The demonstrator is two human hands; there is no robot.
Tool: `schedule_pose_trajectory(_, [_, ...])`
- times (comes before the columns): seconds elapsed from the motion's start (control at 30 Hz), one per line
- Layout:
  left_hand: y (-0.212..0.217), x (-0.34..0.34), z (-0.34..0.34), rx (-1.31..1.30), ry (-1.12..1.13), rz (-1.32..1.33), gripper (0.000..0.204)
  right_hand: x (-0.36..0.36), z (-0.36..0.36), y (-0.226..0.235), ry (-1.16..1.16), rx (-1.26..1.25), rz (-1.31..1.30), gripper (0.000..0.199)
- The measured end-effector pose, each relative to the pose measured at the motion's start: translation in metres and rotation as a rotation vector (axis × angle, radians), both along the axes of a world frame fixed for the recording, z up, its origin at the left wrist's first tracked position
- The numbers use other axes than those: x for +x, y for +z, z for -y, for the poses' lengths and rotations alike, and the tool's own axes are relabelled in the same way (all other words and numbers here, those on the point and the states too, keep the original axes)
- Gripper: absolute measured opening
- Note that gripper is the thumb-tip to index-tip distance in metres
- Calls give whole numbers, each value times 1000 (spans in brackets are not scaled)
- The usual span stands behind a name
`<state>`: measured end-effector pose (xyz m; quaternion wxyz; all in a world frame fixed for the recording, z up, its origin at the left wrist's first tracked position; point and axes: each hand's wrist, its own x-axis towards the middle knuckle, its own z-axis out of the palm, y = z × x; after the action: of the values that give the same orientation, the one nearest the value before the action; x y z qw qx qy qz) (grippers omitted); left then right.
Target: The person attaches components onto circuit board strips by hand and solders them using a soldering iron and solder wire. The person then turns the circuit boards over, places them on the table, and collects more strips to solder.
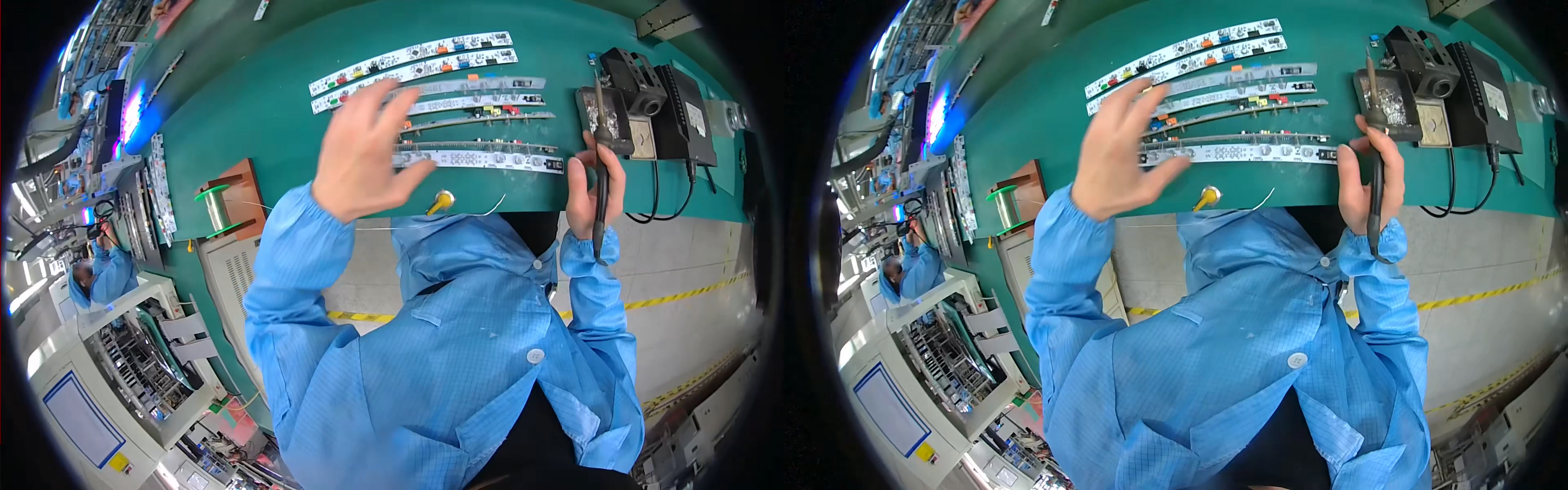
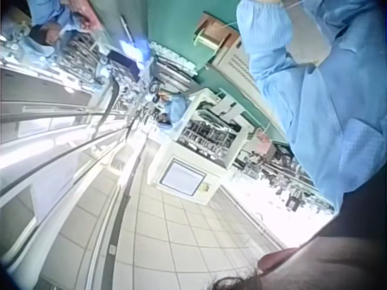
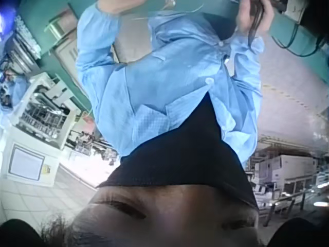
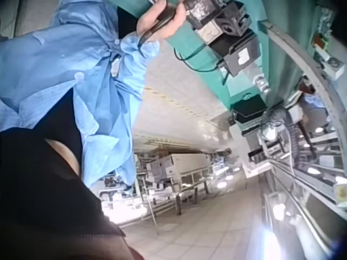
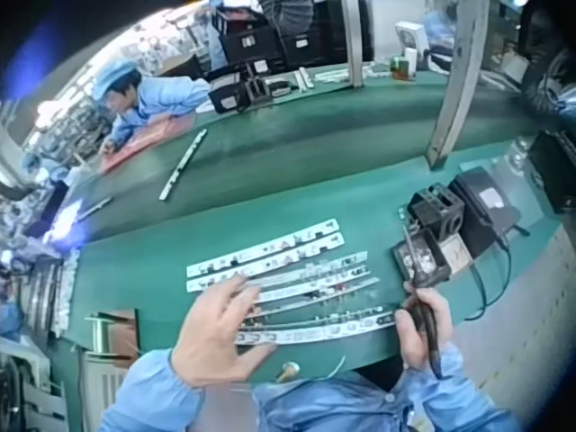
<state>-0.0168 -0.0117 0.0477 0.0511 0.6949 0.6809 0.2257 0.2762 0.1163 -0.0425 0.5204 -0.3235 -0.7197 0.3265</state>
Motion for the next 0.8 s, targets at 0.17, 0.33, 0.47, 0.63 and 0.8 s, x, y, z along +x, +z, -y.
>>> schedule_pose_trajectory(0.17, [-21, -15, 63, 222, 427, -4, 36, -1, 2, 6, 69, 45, 254, 48])
schedule_pose_trajectory(0.33, [-49, -17, 84, 114, 654, 242, 23, -5, 2, 9, 67, 43, 331, 50])
schedule_pose_trajectory(0.47, [-61, -9, 82, 76, 594, 410, 13, -5, 1, 7, 81, 79, 336, 50])
schedule_pose_trajectory(0.63, [-56, -5, 85, -54, 691, 610, 13, -1, -3, 3, 138, 90, 263, 49])
schedule_pose_trajectory(0.8, [-53, -2, 83, -30, 607, 659, 11, 8, 1, 5, 182, 133, 292, 50])
